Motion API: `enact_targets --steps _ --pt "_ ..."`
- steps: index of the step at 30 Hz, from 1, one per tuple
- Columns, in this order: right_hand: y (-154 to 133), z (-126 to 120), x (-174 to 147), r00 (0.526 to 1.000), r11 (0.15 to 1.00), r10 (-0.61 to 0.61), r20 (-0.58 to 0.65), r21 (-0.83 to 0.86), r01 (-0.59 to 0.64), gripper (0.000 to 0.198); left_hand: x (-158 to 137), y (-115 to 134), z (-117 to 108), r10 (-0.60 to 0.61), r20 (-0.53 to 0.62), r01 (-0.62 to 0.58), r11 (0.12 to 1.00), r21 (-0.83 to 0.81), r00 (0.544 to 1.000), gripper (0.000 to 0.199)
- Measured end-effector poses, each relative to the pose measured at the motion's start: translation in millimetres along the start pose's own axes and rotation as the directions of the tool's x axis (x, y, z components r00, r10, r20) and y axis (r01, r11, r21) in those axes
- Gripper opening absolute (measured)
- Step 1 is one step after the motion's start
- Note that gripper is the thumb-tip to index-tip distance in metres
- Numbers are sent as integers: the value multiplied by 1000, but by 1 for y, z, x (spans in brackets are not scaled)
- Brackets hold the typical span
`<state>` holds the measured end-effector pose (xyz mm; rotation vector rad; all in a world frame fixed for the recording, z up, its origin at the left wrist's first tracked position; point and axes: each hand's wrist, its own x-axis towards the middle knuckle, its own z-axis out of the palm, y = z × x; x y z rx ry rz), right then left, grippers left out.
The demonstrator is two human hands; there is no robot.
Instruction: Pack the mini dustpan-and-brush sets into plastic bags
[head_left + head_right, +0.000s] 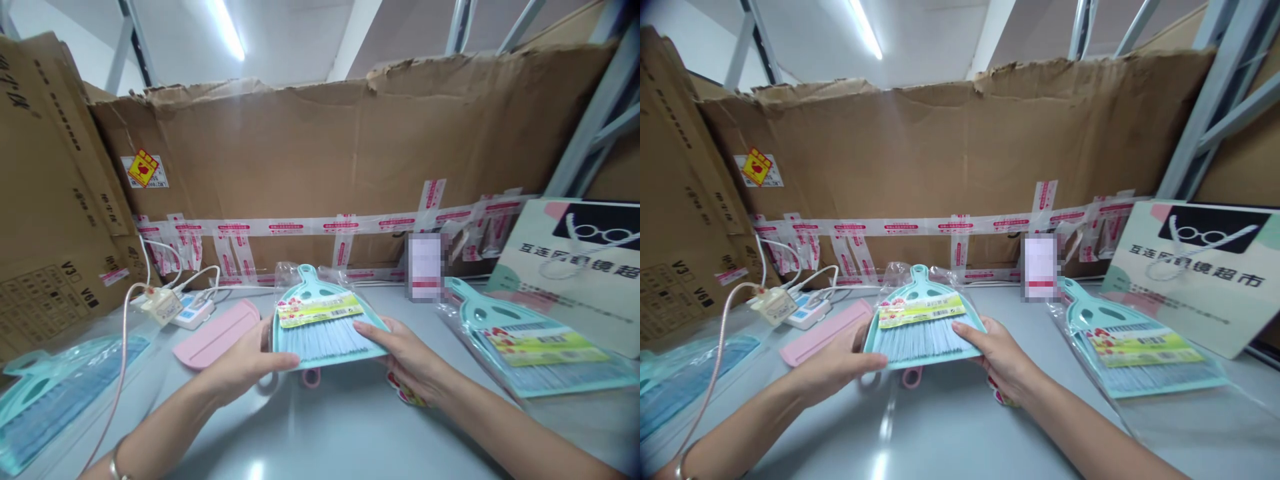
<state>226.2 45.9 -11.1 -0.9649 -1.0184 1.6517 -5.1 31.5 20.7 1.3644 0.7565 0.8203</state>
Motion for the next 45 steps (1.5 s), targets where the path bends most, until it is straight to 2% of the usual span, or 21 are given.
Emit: enact_targets --steps 2,5,8,11,13,17,21,23,26,27,28,29,31,33,34,37,39,40,41,43,45 --pt "-4 -3 -2 997 999 23 80 22 -25 34 0 -1 -6 11 -51 -8 998 63 999 58" --pt "-9 -4 -4 984 998 25 176 60 -36 41 2 -4 -11 -35 -148 46 997 70 988 58" --pt "-6 1 -5 993 996 5 119 83 -14 38 7 -8 -8 -89 -276 99 995 21 957 58" --pt "2 7 -4 1000 998 19 -9 67 -19 29 10 -12 -2 -123 -434 145 989 18 893 47" --pt "6 10 -3 997 999 15 -75 34 -13 28 10 -15 0 -119 -437 143 989 23 892 43" --pt "10 12 -2 992 1000 -13 -123 6 14 34 12 -21 -1 -70 -365 64 998 -29 928 41" --pt "12 11 -1 979 993 3 -205 117 22 35 14 -24 -2 -138 -384 164 986 36 913 32" --pt "12 10 0 970 974 63 -235 226 -9 34 11 -22 -2 -62 -331 102 989 103 941 42" --pt "10 7 1 968 945 98 -231 327 -17 31 4 -16 -4 162 -184 -128 975 181 970 98" --pt "10 6 2 972 944 80 -219 331 -3 30 1 -14 -5 212 -145 -175 957 229 966 112" --pt "9 4 2 977 946 56 -206 324 14 30 -1 -13 -6 240 -123 -195 934 300 963 117" --pt "9 3 2 981 951 32 -189 308 28 30 -3 -12 -7 261 -118 -198 901 387 958 112" --pt "9 2 2 988 969 -5 -151 245 43 30 -4 -13 -8 322 -138 -197 810 552 937 81" --pt "8 2 1 993 988 -36 -111 142 52 31 -2 -16 -9 383 -196 -187 759 623 903 43" --pt "7 2 1 995 995 -59 -86 77 65 32 -1 -17 -9 397 -238 -176 765 619 887 31" --pt "4 4 -1 986 982 -163 -47 -109 157 34 1 -21 -7 377 -362 -149 839 524 852 20" --pt "2 6 -4 962 955 -266 -53 -146 256 33 2 -21 -5 389 -402 -172 862 477 829 19" --pt "1 5 -4 947 941 -317 -50 -138 308 45 2 -21 -4 411 -411 -195 859 473 814 17" --pt "2 4 -5 933 927 -359 -26 -124 354 66 1 -19 -3 435 -420 -213 852 479 796 14" --pt "4 0 -4 903 891 -420 88 -148 428 103 1 -16 -1 470 -445 -213 832 512 762 9" --pt "7 -7 -2 870 827 -445 212 -277 490 120 0 -13 1 475 -482 -186 827 531 736 11"
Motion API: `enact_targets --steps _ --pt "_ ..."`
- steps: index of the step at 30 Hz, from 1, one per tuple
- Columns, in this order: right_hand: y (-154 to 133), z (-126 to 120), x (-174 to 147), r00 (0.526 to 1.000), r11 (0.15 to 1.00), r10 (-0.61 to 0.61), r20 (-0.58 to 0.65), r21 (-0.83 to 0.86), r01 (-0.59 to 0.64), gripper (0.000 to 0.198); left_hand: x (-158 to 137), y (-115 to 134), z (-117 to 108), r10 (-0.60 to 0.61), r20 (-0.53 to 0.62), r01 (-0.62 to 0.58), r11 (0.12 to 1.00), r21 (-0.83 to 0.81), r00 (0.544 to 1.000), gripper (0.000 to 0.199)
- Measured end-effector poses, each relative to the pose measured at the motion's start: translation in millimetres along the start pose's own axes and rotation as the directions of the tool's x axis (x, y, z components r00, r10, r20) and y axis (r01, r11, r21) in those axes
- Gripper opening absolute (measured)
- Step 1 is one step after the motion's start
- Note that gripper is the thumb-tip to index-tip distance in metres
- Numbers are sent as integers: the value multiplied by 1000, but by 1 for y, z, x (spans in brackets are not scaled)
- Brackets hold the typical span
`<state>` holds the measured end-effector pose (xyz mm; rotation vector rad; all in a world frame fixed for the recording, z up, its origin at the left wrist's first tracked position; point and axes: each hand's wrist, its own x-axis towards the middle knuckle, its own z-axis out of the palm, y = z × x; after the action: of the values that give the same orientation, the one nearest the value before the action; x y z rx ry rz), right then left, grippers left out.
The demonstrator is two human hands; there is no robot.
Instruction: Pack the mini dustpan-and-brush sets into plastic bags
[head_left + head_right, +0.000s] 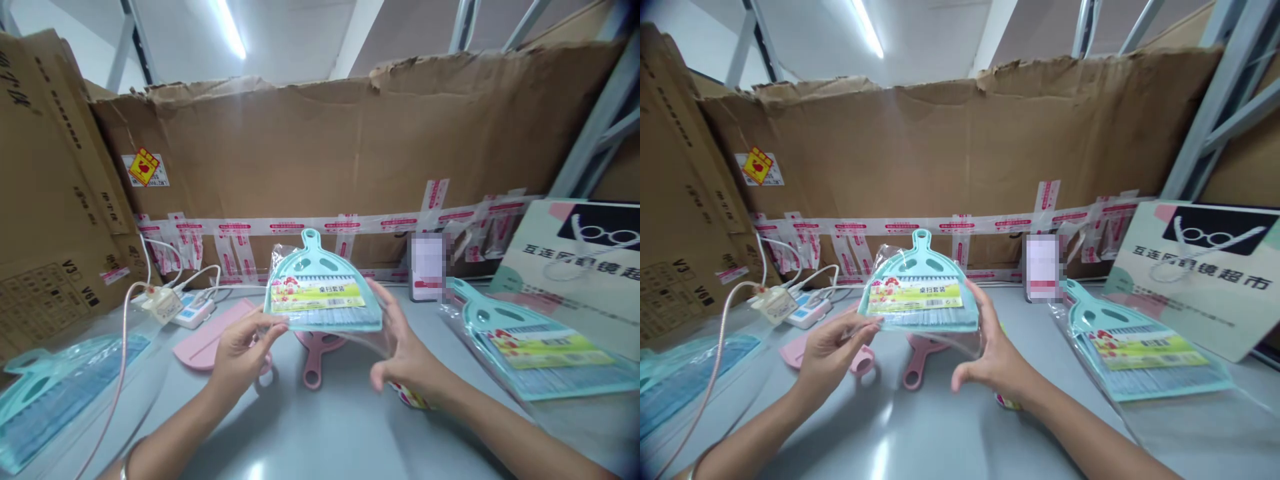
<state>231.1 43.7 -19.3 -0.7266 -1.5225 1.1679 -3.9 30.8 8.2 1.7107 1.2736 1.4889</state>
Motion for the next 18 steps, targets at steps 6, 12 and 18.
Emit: enact_targets --steps 6,12,18 --pt "7 1 0 985 977 -37 -167 -212 0 46 -3 -1 2 -34 -88 31 999 -26 996 14" --pt "8 9 1 932 993 -9 -361 -116 -35 24 -3 0 6 -99 31 102 990 -102 995 30" --pt "10 9 0 933 997 -10 -361 -75 -18 23 1 -2 9 -213 184 255 934 -251 960 81"
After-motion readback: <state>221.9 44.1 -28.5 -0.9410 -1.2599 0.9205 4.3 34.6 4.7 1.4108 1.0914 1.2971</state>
